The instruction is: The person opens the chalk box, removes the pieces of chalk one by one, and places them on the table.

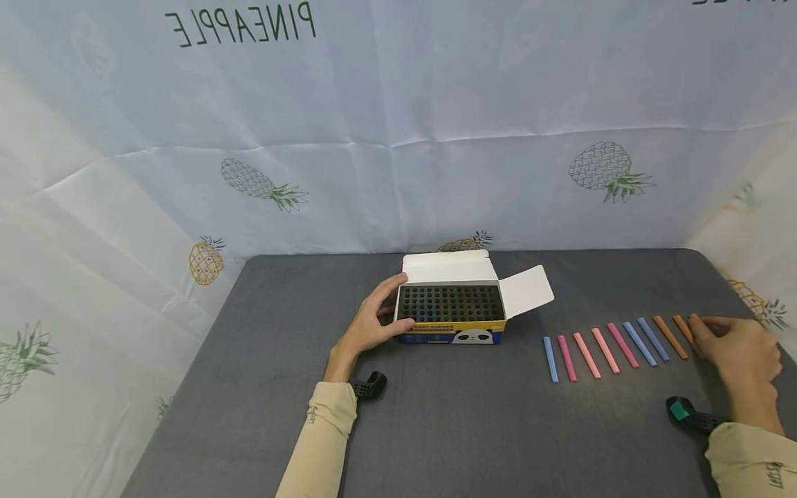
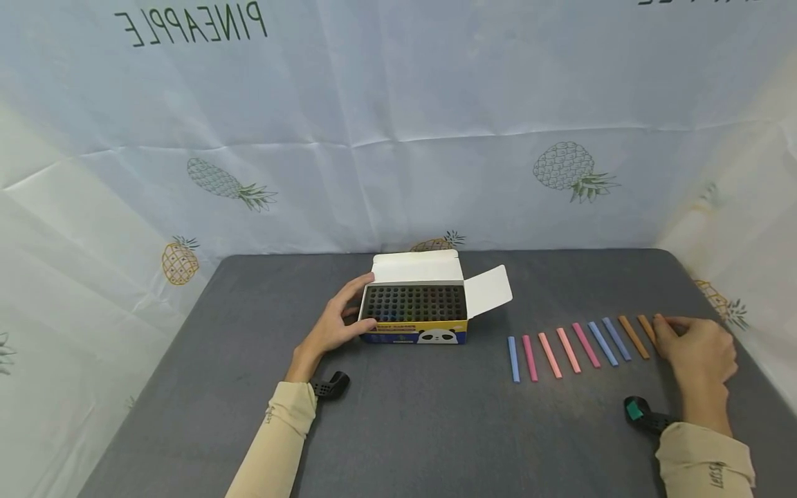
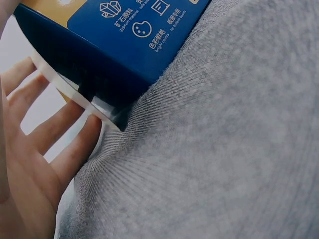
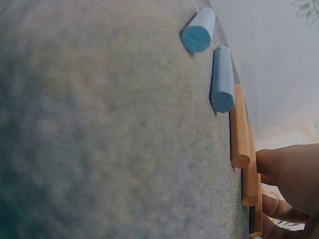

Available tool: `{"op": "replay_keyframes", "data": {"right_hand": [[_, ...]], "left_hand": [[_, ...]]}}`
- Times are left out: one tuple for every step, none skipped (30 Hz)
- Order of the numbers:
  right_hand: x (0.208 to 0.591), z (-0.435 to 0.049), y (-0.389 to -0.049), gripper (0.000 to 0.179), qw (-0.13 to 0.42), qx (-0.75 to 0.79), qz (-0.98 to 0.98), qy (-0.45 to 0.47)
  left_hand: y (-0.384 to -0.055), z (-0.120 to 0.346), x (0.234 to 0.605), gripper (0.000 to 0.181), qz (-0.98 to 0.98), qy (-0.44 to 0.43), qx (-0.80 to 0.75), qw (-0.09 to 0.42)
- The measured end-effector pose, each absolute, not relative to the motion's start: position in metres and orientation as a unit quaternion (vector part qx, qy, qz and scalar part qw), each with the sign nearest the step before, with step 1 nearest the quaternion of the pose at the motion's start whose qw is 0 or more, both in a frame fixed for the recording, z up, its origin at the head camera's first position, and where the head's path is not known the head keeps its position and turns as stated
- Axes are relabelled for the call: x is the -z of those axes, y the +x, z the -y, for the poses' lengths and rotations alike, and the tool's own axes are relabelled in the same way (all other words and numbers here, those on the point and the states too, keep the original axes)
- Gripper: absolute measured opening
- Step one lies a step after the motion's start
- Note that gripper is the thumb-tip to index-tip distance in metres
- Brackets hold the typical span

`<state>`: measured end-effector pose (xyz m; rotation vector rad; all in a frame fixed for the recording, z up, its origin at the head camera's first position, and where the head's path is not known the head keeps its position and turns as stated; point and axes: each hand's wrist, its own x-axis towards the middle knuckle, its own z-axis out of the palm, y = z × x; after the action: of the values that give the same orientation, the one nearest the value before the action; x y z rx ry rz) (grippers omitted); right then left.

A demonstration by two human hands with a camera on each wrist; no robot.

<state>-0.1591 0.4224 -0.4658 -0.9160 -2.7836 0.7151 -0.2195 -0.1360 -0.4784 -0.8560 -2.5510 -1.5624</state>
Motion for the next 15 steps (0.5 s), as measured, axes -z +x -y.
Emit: {"op": "replay_keyframes", "data": {"right_hand": [[0.466,-0.423,-0.159,0.06,0.062,-0.237,0.921,-0.303],[0.466,-0.423,-0.159,0.06,0.063,-0.238,0.921,-0.303],[0.466,-0.423,-0.158,0.06,0.064,-0.238,0.921,-0.302],[0.466,-0.423,-0.158,0.059,0.069,-0.233,0.923,-0.299],[0.466,-0.423,-0.158,0.058,0.076,-0.228,0.925,-0.293],[0.465,-0.422,-0.158,0.057,0.084,-0.222,0.928,-0.287],[0.464,-0.421,-0.158,0.055,0.097,-0.215,0.93,-0.281],[0.463,-0.419,-0.158,0.054,0.114,-0.207,0.932,-0.274],[0.461,-0.415,-0.159,0.054,0.129,-0.205,0.932,-0.269],[0.459,-0.41,-0.16,0.055,0.143,-0.199,0.934,-0.261],[0.456,-0.404,-0.161,0.057,0.155,-0.202,0.933,-0.253],[0.452,-0.398,-0.163,0.06,0.169,-0.205,0.933,-0.241],[0.448,-0.39,-0.164,0.062,0.183,-0.214,0.933,-0.226],[0.444,-0.382,-0.166,0.064,0.196,-0.222,0.932,-0.207],[0.439,-0.373,-0.169,0.065,0.208,-0.233,0.932,-0.184]], "left_hand": [[-0.22,0.136,0.478,0.085,0.821,-0.276,0.499,0.016],[-0.22,0.136,0.478,0.087,0.823,-0.276,0.496,0.017],[-0.22,0.136,0.478,0.088,0.825,-0.278,0.492,0.02],[-0.22,0.136,0.478,0.089,0.827,-0.281,0.486,0.024],[-0.221,0.136,0.478,0.09,0.83,-0.284,0.48,0.028],[-0.221,0.136,0.477,0.09,0.833,-0.287,0.473,0.032],[-0.221,0.137,0.476,0.09,0.836,-0.29,0.465,0.035],[-0.221,0.137,0.475,0.09,0.838,-0.292,0.459,0.038],[-0.22,0.137,0.474,0.089,0.84,-0.295,0.453,0.038],[-0.22,0.138,0.472,0.089,0.844,-0.297,0.446,0.038],[-0.219,0.138,0.47,0.089,0.847,-0.297,0.439,0.037],[-0.218,0.138,0.467,0.089,0.851,-0.297,0.432,0.035],[-0.217,0.138,0.465,0.089,0.855,-0.297,0.424,0.034],[-0.216,0.138,0.461,0.09,0.862,-0.295,0.412,0.036],[-0.215,0.137,0.458,0.092,0.869,-0.291,0.397,0.04]]}}
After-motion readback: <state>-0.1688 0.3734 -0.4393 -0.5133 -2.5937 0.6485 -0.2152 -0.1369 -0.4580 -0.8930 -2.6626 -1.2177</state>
